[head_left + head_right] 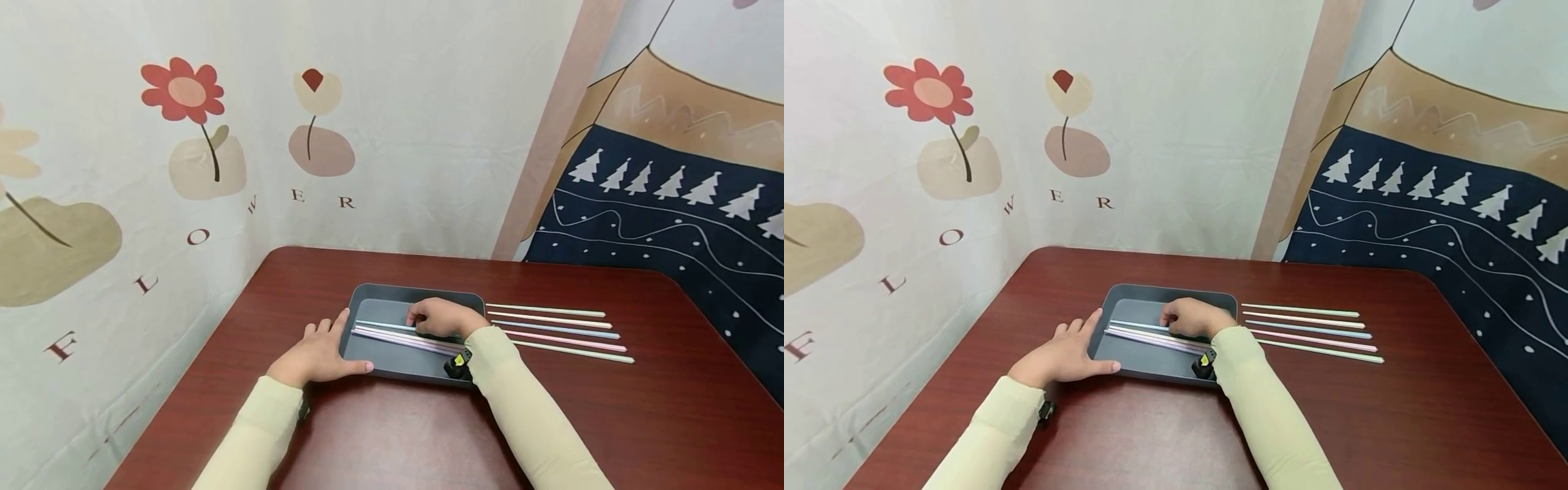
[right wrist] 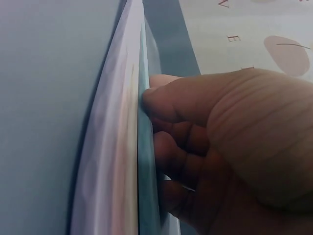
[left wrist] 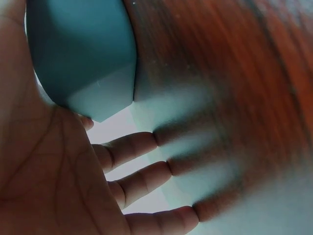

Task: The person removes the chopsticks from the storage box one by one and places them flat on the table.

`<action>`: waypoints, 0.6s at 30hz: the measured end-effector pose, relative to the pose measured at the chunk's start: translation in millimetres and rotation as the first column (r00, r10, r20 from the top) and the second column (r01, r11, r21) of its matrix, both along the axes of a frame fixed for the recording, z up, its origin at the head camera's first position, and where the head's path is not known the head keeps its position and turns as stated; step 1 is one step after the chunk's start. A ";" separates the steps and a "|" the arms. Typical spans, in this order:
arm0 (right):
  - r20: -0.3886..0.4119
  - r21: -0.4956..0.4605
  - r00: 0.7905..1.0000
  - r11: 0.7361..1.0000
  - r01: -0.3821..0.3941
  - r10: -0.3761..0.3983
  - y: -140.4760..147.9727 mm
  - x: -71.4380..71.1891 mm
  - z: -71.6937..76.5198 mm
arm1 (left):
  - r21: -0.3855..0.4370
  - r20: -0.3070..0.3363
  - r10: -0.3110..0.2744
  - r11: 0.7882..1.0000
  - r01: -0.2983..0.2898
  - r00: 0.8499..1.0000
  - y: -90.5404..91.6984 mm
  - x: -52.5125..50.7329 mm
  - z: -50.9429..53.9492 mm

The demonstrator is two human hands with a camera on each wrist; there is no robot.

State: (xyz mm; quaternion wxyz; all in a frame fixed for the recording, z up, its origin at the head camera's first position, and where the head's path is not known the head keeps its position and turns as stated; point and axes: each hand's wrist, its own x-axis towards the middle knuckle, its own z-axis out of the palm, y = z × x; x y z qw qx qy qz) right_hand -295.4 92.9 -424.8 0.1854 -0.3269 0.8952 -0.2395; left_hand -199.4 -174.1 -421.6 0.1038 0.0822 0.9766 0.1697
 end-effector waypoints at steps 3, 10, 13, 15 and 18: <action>-0.017 -0.002 1.000 1.000 0.017 -0.017 -0.1 -0.5 -2.8 | 0.003 0.002 0.002 1.000 -0.002 1.000 -0.5 0.5 -0.5; -0.024 -0.008 0.999 1.000 0.022 -0.022 2.0 -0.9 -3.7 | 0.004 0.001 -0.009 1.000 0.009 1.000 1.3 -0.6 -0.2; -0.044 0.003 0.999 1.000 0.006 -0.005 2.1 -0.3 -3.3 | 0.002 0.001 -0.008 1.000 0.008 1.000 1.0 -0.9 -0.6; -0.063 0.010 0.998 1.000 -0.004 0.004 1.6 -0.3 -3.3 | -0.003 0.002 -0.010 1.000 0.010 1.000 0.2 -0.8 -1.1; -0.080 0.016 0.997 1.000 -0.013 0.014 0.6 -0.6 -2.8 | -0.003 0.000 -0.013 1.000 0.013 1.000 -1.2 -0.3 -1.5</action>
